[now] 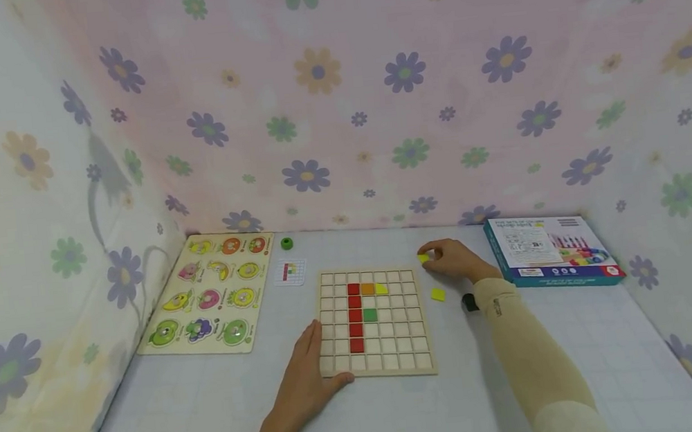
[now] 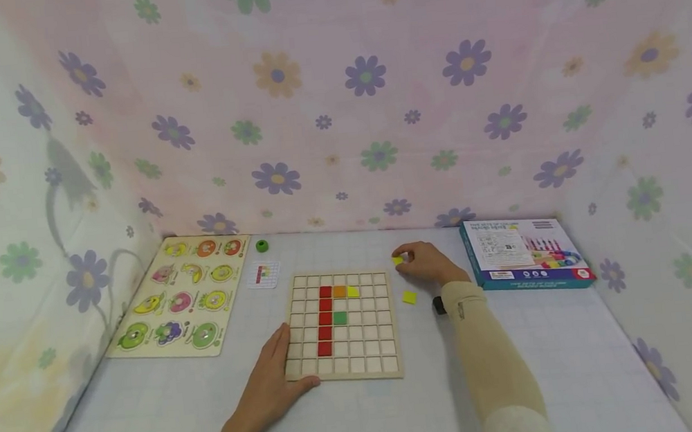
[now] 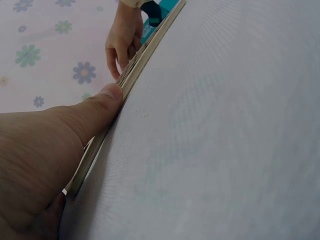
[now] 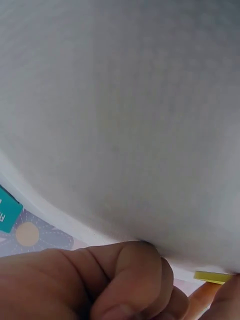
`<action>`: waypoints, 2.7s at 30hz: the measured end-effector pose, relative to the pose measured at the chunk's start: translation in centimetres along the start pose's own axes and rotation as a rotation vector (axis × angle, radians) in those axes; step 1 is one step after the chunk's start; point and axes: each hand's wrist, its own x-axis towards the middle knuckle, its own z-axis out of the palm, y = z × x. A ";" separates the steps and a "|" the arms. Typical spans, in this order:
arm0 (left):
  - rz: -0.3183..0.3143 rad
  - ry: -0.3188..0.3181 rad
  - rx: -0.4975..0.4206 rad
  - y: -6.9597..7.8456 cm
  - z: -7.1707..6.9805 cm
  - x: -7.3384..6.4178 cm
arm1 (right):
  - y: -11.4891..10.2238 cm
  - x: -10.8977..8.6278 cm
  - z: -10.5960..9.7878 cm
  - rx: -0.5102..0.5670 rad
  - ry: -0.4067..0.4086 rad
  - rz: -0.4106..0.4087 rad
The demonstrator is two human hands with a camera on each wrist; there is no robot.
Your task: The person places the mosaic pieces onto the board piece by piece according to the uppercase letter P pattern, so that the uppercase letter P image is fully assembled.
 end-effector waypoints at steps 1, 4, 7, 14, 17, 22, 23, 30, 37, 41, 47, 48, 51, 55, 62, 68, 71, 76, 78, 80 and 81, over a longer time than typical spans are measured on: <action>-0.001 0.001 0.000 0.0 0.0 0.0 | 0.0 0.0 0.0 -0.004 0.006 -0.010; 0.010 0.008 0.000 -0.1 -0.1 0.1 | 0.0 0.3 -0.1 -0.038 0.028 -0.043; 0.008 0.006 -0.008 -0.2 0.0 0.2 | 0.0 0.6 0.0 -0.071 0.046 -0.068; -0.017 -0.010 -0.008 -0.3 0.2 0.0 | 0.1 0.3 0.3 -0.105 0.059 -0.053; -0.008 -0.007 0.000 -0.3 0.2 0.0 | 0.3 -0.2 0.3 -0.085 0.082 -0.033; -0.001 -0.004 -0.005 -0.2 0.0 -0.1 | 0.1 -1.4 0.2 -0.041 0.095 -0.046; -0.002 -0.003 -0.005 -0.2 0.0 -0.2 | -0.1 -1.6 0.2 -0.032 0.092 -0.050; -0.022 -0.008 -0.004 -0.4 0.0 -0.2 | -2.0 -3.6 0.6 -0.007 0.074 -0.083; -0.013 -0.016 -0.005 -0.3 0.1 -0.1 | -4.0 -6.3 1.9 0.063 0.149 -0.098; -0.011 -0.021 -0.011 -0.2 0.0 -0.1 | -5.0 -7.5 3.0 0.100 0.163 -0.107; -0.019 -0.016 -0.013 0.0 0.1 -0.1 | -6.3 -8.8 4.3 0.129 0.130 -0.137; -0.017 -0.014 -0.011 0.0 0.1 -0.1 | -6.5 -8.9 4.6 0.121 0.123 -0.147; -0.011 -0.006 -0.009 0.0 0.1 -0.1 | -7.0 -8.9 5.2 0.096 0.113 -0.182; 0.000 0.005 -0.013 -0.1 0.1 -0.1 | -7.9 -9.0 5.8 0.085 0.114 -0.220; -0.002 -0.003 0.003 -0.3 0.3 -0.2 | -9.1 -8.9 6.5 0.090 0.056 -0.257; 0.025 0.010 -0.009 -0.2 0.1 -0.1 | -9.5 -8.5 7.0 0.073 0.059 -0.285; 0.031 0.005 -0.012 -0.2 0.1 -0.1 | -9.6 -8.3 7.3 0.064 0.043 -0.292; 0.027 0.005 -0.009 -0.3 0.3 -0.2 | -10.0 -8.2 7.7 0.063 0.044 -0.320; 0.018 0.005 -0.007 -0.3 0.3 -0.1 | -10.2 -8.1 7.8 0.049 0.046 -0.316; 0.016 0.009 -0.006 -0.3 0.3 -0.1 | -10.4 -8.0 7.9 0.025 0.046 -0.309; 0.014 0.009 -0.005 -0.3 0.3 -0.1 | -10.4 -8.0 7.9 0.010 0.046 -0.303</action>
